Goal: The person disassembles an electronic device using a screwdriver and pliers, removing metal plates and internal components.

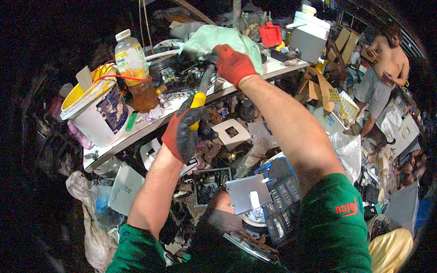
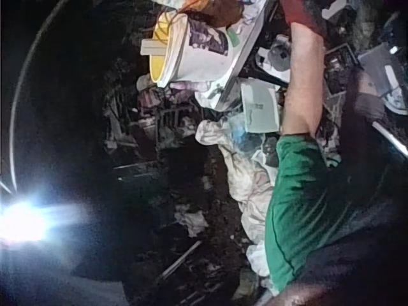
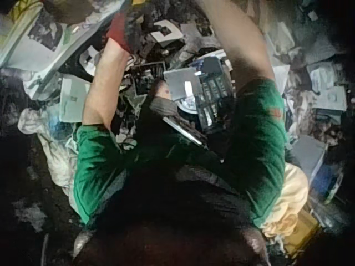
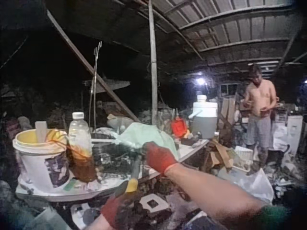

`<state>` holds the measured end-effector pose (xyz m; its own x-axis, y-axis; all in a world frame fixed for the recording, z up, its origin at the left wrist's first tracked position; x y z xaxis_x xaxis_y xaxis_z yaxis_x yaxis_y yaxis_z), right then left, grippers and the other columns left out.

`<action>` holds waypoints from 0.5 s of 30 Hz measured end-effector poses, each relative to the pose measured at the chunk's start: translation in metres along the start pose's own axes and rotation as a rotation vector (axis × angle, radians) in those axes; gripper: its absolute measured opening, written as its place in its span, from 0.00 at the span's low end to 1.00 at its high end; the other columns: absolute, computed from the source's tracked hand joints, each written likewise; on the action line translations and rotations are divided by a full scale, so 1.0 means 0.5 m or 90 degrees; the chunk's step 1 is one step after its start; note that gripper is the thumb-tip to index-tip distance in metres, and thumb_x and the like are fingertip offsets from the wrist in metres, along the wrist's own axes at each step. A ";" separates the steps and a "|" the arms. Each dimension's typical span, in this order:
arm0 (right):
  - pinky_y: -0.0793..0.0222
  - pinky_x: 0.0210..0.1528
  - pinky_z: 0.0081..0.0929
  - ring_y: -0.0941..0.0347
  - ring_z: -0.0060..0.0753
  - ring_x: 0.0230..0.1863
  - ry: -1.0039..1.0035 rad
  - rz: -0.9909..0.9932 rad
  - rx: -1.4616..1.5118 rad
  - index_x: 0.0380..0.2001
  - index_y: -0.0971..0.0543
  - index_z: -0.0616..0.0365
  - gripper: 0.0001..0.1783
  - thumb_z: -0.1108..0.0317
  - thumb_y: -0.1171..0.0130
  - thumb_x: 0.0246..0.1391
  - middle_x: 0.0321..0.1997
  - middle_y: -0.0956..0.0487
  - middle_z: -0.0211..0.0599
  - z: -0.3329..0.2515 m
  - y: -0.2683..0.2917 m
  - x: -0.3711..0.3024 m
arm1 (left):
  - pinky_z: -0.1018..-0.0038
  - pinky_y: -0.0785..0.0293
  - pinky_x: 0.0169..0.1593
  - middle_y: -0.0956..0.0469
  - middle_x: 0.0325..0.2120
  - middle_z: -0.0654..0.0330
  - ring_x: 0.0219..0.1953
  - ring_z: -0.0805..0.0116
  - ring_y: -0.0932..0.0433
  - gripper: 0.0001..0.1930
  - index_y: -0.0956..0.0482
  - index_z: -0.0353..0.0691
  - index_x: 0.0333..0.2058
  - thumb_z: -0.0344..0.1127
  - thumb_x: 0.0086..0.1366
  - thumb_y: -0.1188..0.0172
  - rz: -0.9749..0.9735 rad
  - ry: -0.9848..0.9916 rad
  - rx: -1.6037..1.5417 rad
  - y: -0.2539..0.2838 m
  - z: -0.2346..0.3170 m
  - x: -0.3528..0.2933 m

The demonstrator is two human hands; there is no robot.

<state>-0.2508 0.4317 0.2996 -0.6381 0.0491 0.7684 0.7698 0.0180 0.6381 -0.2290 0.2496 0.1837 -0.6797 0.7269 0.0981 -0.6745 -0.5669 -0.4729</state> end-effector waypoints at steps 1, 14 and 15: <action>0.27 0.49 0.48 0.25 0.60 0.47 -0.009 0.042 -0.016 0.49 0.28 0.57 0.20 0.68 0.41 0.53 0.48 0.23 0.53 0.018 0.003 0.012 | 0.65 0.19 0.32 0.29 0.28 0.64 0.24 0.69 0.26 0.15 0.28 0.43 0.51 0.39 0.67 0.44 0.001 -0.004 -0.014 0.004 0.006 -0.005; 0.23 0.28 0.36 0.19 0.39 0.34 -0.366 0.163 0.174 0.46 0.29 0.64 0.18 0.61 0.42 0.59 0.41 0.21 0.53 0.209 0.054 0.049 | 0.72 0.21 0.31 0.27 0.38 0.61 0.32 0.74 0.25 0.32 0.38 0.42 0.64 0.34 0.63 0.38 -0.011 0.002 0.041 0.066 -0.003 -0.006; 0.23 0.29 0.36 0.19 0.40 0.34 -0.389 0.161 0.251 0.46 0.29 0.64 0.19 0.61 0.42 0.59 0.42 0.21 0.53 0.207 0.050 0.047 | 0.74 0.22 0.32 0.26 0.40 0.60 0.33 0.75 0.25 0.34 0.40 0.42 0.66 0.34 0.63 0.37 0.016 -0.005 0.096 0.082 -0.011 -0.001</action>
<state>-0.2446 0.5364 0.3286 -0.4074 0.6403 0.6512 0.9133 0.2824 0.2936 -0.2546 0.2281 0.1593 -0.6989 0.7090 0.0944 -0.6923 -0.6375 -0.3381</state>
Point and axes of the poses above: each hand's wrist, its own x-axis towards the middle knuckle, its own y-axis out of the back of the hand, z = x × y, the point moved 8 cm from there along x, towards the middle knuckle
